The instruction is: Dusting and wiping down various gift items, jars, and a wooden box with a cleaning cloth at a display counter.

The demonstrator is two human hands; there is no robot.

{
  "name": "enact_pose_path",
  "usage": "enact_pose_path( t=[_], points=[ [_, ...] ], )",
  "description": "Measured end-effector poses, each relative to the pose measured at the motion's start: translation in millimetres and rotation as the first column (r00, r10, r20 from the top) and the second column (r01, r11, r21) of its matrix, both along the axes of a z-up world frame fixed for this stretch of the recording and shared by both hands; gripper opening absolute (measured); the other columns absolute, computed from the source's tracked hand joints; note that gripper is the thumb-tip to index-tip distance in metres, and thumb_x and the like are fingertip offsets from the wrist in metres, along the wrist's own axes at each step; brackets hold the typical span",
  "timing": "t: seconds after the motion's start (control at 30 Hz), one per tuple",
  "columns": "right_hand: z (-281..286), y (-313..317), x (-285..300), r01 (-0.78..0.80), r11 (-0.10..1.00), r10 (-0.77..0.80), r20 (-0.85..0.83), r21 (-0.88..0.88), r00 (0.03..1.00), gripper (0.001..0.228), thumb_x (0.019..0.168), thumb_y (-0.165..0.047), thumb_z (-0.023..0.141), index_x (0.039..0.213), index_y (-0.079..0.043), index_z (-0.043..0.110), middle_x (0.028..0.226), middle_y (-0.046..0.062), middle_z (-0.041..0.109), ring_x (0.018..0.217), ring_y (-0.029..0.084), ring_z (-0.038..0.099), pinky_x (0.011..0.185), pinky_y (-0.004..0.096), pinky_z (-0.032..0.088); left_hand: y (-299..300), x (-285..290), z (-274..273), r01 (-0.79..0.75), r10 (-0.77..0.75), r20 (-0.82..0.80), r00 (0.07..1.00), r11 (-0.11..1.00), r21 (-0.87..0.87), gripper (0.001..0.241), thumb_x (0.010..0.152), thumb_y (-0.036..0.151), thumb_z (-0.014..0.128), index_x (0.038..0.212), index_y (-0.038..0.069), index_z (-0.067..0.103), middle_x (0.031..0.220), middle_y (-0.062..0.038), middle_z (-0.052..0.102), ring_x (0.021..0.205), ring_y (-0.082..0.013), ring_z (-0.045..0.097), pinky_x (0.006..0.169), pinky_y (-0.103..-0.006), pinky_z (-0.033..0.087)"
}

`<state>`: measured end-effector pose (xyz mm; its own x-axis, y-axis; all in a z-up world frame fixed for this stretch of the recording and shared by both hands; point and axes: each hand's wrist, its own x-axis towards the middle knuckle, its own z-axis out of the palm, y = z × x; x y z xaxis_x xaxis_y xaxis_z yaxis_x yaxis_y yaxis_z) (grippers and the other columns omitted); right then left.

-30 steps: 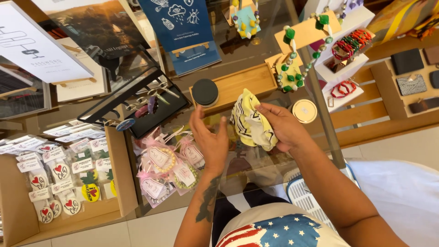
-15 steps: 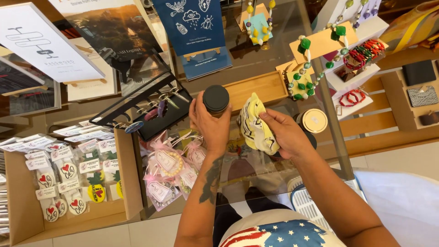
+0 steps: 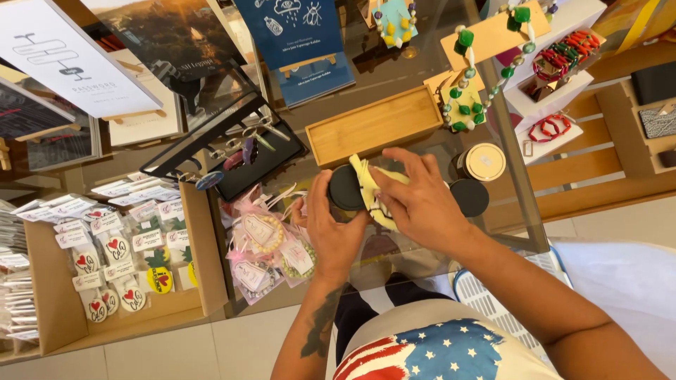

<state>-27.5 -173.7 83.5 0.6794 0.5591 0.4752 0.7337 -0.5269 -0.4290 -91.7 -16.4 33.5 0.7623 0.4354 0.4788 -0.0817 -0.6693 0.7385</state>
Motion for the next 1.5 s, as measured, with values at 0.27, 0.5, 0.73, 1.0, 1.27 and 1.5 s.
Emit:
enact_pose_path(
  t=[0.27,0.5,0.73,1.0,1.27,1.5],
  points=[
    [-1.5,3.2,-30.8,-0.186,0.982,0.186,0.006,-0.030,0.982,0.039,0.096,-0.019,0.060,0.134,-0.014,0.067,0.128,0.019,0.061,0.098,0.034,0.061,0.091,0.043,0.044,-2.8,-13.9,-24.9,0.025,-0.025,0.029,0.999,1.000,0.014,0.063,0.075,0.015,0.087,0.131,0.004,0.060,0.130,-0.014,0.066,0.120,-0.0299,0.065,0.115,-0.0425,0.024],
    [8.0,5.5,-29.3,-0.187,0.982,0.187,0.048,-0.018,0.981,0.037,0.098,-0.021,0.060,0.133,-0.012,0.069,0.128,0.016,0.063,0.099,0.031,0.062,0.091,0.041,0.043,-13.0,-18.7,-18.8,0.068,-0.066,0.047,0.997,0.997,-0.028,0.062,0.070,0.013,0.090,0.124,-0.002,0.064,0.121,-0.020,0.069,0.115,-0.0379,0.068,0.111,-0.0424,0.037],
    [-7.8,3.2,-20.1,-0.129,0.992,0.128,-0.065,-0.011,0.990,0.034,0.100,-0.023,0.059,0.131,-0.019,0.071,0.127,0.011,0.065,0.103,0.029,0.057,0.091,0.040,0.043,-7.0,-24.9,-26.6,0.025,-0.026,0.036,0.999,0.999,0.045,0.062,0.073,0.014,0.089,0.129,0.004,0.063,0.127,-0.012,0.069,0.116,-0.0262,0.068,0.111,-0.0401,0.025],
    [-60.2,-5.0,7.2,0.533,0.727,0.427,-0.893,0.434,0.144,0.022,0.099,-0.022,0.068,0.111,-0.006,0.077,0.082,0.009,0.077,0.064,0.014,0.071,0.060,0.026,0.058,-5.0,-36.3,-0.9,0.263,-0.269,0.029,0.963,0.903,-0.341,0.086,0.054,0.023,0.098,0.134,0.013,0.065,0.127,-0.005,0.073,0.122,-0.0246,0.067,0.117,-0.0409,0.026],
    [-58.0,-5.3,-18.7,0.732,0.646,0.484,-0.858,0.216,-0.174,0.033,0.099,-0.033,0.064,0.114,-0.006,0.075,0.087,0.015,0.076,0.072,0.026,0.074,0.070,0.044,0.061,-7.5,-28.3,11.9,0.177,-0.177,0.024,0.984,0.957,-0.231,0.081,0.061,0.019,0.096,0.135,0.013,0.061,0.132,-0.003,0.070,0.126,-0.0229,0.064,0.115,-0.0408,0.025],
    [-70.1,-41.3,-58.6,0.504,0.854,0.276,-0.935,0.133,-0.221,0.026,0.100,-0.021,0.060,0.112,-0.003,0.075,0.076,0.008,0.074,0.062,0.015,0.069,0.055,0.030,0.058,-5.0,-12.9,2.5,0.117,-0.179,-0.133,0.975,0.918,-0.379,0.079,0.071,0.018,0.093,0.140,0.006,0.056,0.133,-0.019,0.065,0.126,-0.0391,0.058,0.114,-0.0521,0.024]
  ],
)
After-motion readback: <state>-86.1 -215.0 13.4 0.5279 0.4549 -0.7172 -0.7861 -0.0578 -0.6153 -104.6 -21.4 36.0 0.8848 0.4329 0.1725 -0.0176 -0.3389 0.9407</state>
